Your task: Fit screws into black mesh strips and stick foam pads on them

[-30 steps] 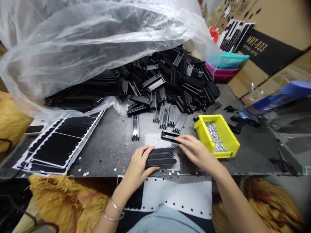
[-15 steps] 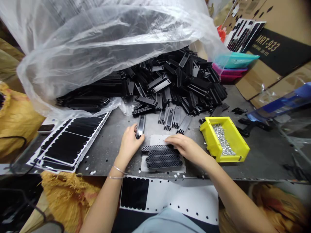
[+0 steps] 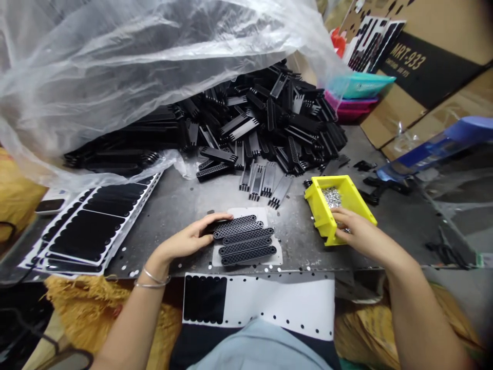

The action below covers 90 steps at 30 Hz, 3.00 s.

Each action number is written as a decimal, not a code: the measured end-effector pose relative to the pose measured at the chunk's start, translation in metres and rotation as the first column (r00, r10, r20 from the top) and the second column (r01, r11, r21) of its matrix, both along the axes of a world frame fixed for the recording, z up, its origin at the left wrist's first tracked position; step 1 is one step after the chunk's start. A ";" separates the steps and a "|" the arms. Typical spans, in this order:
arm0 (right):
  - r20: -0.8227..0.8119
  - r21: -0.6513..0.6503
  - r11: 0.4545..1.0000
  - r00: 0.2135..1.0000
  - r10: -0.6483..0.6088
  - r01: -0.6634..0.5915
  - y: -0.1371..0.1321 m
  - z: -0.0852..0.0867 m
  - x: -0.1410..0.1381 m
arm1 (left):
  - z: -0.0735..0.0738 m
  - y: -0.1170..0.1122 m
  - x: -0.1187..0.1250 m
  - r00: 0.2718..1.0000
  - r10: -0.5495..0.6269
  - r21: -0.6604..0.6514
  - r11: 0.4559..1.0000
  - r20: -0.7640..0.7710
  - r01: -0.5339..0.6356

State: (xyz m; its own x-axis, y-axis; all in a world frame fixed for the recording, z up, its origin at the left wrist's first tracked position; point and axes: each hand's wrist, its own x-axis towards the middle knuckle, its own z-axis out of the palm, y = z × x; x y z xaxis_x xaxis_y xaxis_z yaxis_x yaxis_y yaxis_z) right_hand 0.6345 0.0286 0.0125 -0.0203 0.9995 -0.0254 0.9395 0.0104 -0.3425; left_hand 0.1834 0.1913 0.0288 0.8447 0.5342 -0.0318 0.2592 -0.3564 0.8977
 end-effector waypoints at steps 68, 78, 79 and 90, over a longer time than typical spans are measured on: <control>-0.024 0.390 0.889 0.963 0.270 -0.240 0.076 0.021 -0.146 | 0.004 -0.020 0.042 0.987 0.164 0.789 0.607 -0.006 -0.096; -0.063 0.411 0.854 0.924 0.376 -0.320 0.063 0.009 -0.134 | -0.012 -0.033 0.008 0.946 0.312 0.779 0.569 0.093 -0.264; -0.083 0.407 0.859 0.924 0.374 -0.311 0.062 0.009 -0.134 | -0.013 -0.035 0.009 0.941 0.325 0.786 0.554 0.100 -0.275; -0.039 0.319 0.879 0.922 0.384 -0.353 0.053 0.013 -0.130 | -0.022 -0.045 -0.004 0.966 0.236 0.863 0.462 0.103 -0.205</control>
State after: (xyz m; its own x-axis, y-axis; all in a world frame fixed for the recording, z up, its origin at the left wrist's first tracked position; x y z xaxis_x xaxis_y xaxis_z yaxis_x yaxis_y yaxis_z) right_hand 0.5041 0.0817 0.0255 -0.3755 0.8783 0.2959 0.8090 0.4664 -0.3577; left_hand 0.1789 0.1461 0.0064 0.7021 0.4731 0.5321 0.4632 -0.8711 0.1634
